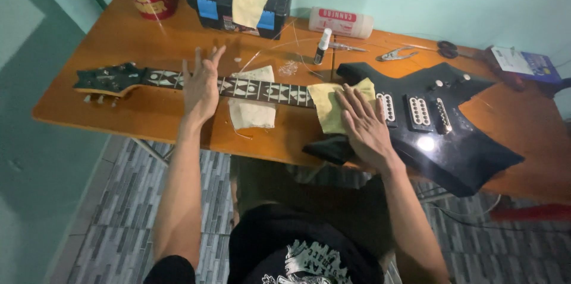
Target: Wiping and polishing an electric guitar body, neck, and headstock with a cleaning cloth on a workbench.
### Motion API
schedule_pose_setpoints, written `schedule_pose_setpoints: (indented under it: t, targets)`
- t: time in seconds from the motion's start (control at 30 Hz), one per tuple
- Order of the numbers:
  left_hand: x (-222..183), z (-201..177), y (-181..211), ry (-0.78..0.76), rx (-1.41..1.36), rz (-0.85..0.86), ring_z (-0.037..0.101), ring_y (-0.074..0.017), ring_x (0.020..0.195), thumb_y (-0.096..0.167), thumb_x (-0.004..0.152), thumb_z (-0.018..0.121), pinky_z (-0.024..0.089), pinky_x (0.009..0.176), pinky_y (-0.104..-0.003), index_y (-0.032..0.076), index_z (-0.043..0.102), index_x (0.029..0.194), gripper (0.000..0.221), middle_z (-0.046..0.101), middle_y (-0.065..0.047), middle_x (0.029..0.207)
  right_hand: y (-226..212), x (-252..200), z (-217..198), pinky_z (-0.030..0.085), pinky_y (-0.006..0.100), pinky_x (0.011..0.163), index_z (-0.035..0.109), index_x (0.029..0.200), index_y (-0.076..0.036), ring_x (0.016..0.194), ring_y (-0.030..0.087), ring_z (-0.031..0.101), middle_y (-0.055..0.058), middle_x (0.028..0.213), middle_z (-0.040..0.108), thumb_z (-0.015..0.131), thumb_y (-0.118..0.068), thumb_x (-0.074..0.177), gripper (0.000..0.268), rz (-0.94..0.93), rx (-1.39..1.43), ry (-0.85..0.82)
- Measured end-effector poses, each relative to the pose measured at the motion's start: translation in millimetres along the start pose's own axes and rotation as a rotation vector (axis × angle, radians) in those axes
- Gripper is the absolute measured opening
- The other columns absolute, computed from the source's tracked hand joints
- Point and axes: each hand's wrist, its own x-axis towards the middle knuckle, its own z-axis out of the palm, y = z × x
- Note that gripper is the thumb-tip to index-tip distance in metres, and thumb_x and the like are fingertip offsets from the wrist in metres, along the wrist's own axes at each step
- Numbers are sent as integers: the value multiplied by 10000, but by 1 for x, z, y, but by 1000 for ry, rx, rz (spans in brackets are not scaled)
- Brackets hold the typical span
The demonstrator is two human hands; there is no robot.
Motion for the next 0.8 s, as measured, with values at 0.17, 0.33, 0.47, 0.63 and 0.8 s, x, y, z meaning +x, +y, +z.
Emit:
schedule_pose_setpoints:
  t: [0.17, 0.33, 0.47, 0.63, 0.8]
  targets:
    - [2, -1, 0, -42, 44, -2, 102, -444, 1524, 554, 1010, -162, -63, 1183, -632, 196, 315, 1619, 852, 276, -230, 1642, 131, 29, 33, -93, 531, 1254, 412, 1567, -243, 1560, 183, 187, -72, 1670, 320, 152, -311, 1091, 546, -23, 401, 25]
    - [-1, 4, -12, -11, 25, 19, 139, -455, 1514, 530, 1044, -125, -52, 1176, -654, 186, 346, 1609, 812, 317, -233, 1620, -3, 2, -24, -25, 477, 1256, 605, 1429, -152, 1442, 299, 438, 110, 1505, 549, 231, -471, 1131, 575, 170, 547, 510]
    - [2, 2, -10, -32, 50, 32, 111, -451, 1520, 545, 1034, -136, -62, 1182, -645, 197, 314, 1621, 817, 271, -224, 1641, -35, -3, 11, 120, 600, 1237, 274, 1625, -137, 1524, 436, 153, 156, 1696, 168, 217, -579, 1049, 729, 359, 100, 61]
    - [1, 0, -14, -44, -15, 21, 100, -437, 1524, 534, 1022, -150, -81, 1183, -629, 232, 314, 1621, 815, 275, -192, 1650, 65, 93, 118, 285, 742, 1067, 644, 1426, -256, 1369, 519, 471, 210, 1461, 573, 486, -620, 1031, 560, 210, -532, 685]
    - [-2, -2, -10, -45, -30, 32, 113, -417, 1531, 528, 1033, -127, -82, 1199, -604, 242, 307, 1620, 784, 271, -190, 1654, 6, 57, 47, 302, 535, 1186, 396, 1580, -322, 1459, 330, 429, 100, 1600, 427, 244, -507, 1102, 535, 51, -345, 144]
